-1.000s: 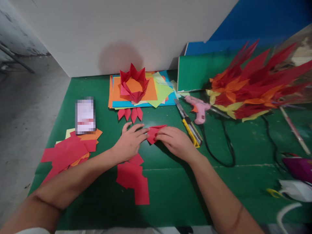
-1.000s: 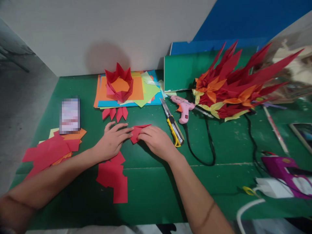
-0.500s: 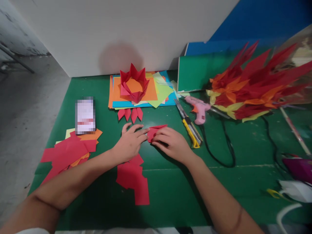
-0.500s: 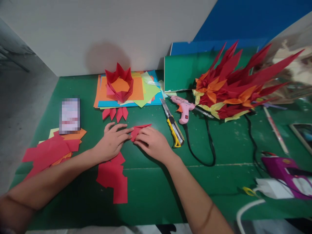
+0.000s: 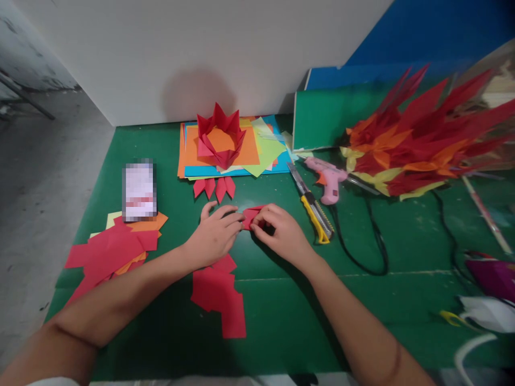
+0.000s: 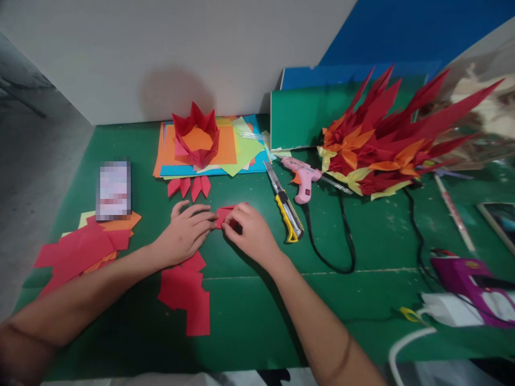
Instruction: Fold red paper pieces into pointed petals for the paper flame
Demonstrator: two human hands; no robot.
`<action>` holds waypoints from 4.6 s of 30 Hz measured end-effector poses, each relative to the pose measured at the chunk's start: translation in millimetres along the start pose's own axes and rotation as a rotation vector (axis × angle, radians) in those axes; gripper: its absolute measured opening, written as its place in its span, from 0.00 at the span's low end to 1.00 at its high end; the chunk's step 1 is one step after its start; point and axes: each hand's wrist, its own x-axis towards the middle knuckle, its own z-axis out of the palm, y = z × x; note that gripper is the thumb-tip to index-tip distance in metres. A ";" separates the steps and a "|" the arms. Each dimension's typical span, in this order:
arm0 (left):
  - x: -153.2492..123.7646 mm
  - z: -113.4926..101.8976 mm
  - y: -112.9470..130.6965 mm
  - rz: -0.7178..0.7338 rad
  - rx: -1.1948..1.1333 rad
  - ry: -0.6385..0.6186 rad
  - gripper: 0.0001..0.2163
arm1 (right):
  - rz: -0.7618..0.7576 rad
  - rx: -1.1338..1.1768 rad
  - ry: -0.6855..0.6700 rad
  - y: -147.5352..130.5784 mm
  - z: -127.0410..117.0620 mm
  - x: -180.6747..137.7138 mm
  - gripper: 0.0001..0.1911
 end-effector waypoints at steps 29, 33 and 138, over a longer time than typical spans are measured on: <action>-4.0 -2.8 2.0 -0.002 -0.023 -0.002 0.13 | -0.119 0.002 0.007 7.0 -2.4 -4.2 0.05; -4.2 -3.6 2.3 -0.006 -0.018 -0.007 0.13 | -0.300 -0.101 -0.028 13.8 -6.7 -7.7 0.07; -10.0 3.3 23.8 -0.015 0.176 -0.090 0.13 | -0.197 -0.116 -0.010 10.5 -16.0 -10.7 0.07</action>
